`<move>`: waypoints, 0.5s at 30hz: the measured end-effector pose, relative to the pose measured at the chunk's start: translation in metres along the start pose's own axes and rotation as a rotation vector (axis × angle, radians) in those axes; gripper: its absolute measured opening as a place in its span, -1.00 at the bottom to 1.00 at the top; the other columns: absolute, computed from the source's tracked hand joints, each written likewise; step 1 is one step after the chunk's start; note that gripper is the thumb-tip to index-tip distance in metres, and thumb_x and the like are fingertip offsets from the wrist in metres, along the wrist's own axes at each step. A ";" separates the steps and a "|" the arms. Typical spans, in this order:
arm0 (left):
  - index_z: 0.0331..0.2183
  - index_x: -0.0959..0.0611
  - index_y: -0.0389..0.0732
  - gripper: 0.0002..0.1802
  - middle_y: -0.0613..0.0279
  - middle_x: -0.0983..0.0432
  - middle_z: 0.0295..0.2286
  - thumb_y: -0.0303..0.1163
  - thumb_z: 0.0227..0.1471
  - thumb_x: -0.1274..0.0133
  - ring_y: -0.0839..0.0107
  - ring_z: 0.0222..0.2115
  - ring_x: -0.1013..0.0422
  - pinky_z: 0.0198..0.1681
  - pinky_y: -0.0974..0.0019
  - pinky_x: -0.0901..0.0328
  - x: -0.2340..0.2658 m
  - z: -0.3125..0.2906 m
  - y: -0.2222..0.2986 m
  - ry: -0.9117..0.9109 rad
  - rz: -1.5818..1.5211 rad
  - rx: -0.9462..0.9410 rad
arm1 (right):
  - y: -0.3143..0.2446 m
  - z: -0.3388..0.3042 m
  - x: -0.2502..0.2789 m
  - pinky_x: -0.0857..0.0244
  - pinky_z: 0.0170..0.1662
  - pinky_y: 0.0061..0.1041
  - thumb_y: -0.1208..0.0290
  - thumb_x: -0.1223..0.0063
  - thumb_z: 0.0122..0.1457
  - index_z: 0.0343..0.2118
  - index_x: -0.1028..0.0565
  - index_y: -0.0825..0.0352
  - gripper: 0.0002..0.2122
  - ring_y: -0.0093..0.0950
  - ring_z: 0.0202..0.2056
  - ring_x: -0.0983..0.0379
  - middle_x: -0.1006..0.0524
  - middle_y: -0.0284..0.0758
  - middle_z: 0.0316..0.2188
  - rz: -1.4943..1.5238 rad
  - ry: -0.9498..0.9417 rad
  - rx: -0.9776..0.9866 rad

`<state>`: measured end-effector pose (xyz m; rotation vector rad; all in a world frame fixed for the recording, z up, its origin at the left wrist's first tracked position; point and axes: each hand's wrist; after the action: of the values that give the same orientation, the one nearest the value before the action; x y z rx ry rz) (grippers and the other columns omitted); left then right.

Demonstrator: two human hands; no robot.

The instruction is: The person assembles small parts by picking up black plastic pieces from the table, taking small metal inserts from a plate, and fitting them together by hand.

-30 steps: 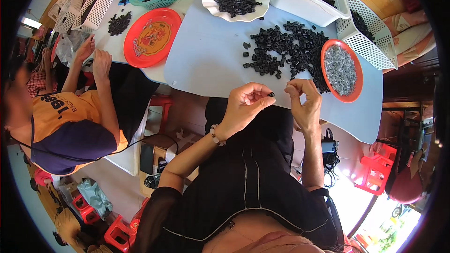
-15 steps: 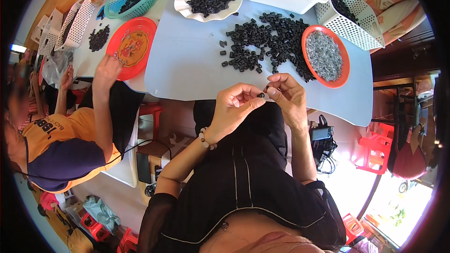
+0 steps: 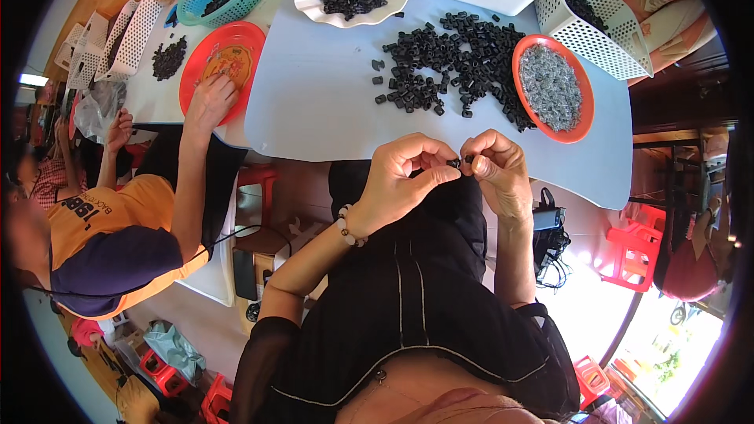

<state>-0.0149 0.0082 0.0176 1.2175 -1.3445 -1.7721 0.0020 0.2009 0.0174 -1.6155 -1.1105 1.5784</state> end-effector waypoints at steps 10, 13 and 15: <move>-0.29 -0.63 -0.41 -0.82 0.18 -0.51 -0.33 -0.67 -0.02 -0.24 0.49 -0.32 -0.46 -0.18 0.42 -0.42 0.000 -0.005 0.004 -0.026 0.133 -0.053 | -0.004 -0.005 -0.002 -0.16 -0.36 -0.60 0.42 -0.38 0.02 -0.49 -0.50 0.34 -0.79 -0.58 -0.44 -0.30 -0.47 -0.37 -0.55 -0.112 -0.062 0.010; -0.29 -0.63 -0.40 -0.83 0.18 -0.51 -0.33 -0.67 -0.01 -0.24 0.49 -0.32 -0.46 -0.19 0.41 -0.42 0.002 -0.008 0.002 -0.031 0.204 -0.093 | -0.005 -0.007 0.002 -0.31 -0.29 -0.66 0.52 -0.37 0.02 -0.47 -0.53 0.36 -0.84 -0.64 -0.41 -0.43 -0.55 -0.37 -0.47 -0.104 -0.089 0.010; -0.30 -0.64 -0.39 -0.83 0.19 -0.52 -0.34 -0.66 -0.02 -0.25 0.49 -0.33 -0.47 -0.21 0.41 -0.42 0.001 -0.009 0.002 -0.023 0.229 -0.109 | -0.007 -0.008 -0.002 -0.25 -0.33 -0.63 0.51 -0.37 0.01 -0.48 -0.52 0.36 -0.83 -0.62 -0.43 -0.37 -0.52 -0.36 -0.50 -0.123 -0.077 0.000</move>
<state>-0.0075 0.0034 0.0183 0.9472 -1.3245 -1.6768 0.0089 0.2031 0.0256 -1.4679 -1.2262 1.5713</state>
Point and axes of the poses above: each hand's wrist, its own z-axis towards the middle knuckle, its own x-axis out of the back of the hand, y = z × x
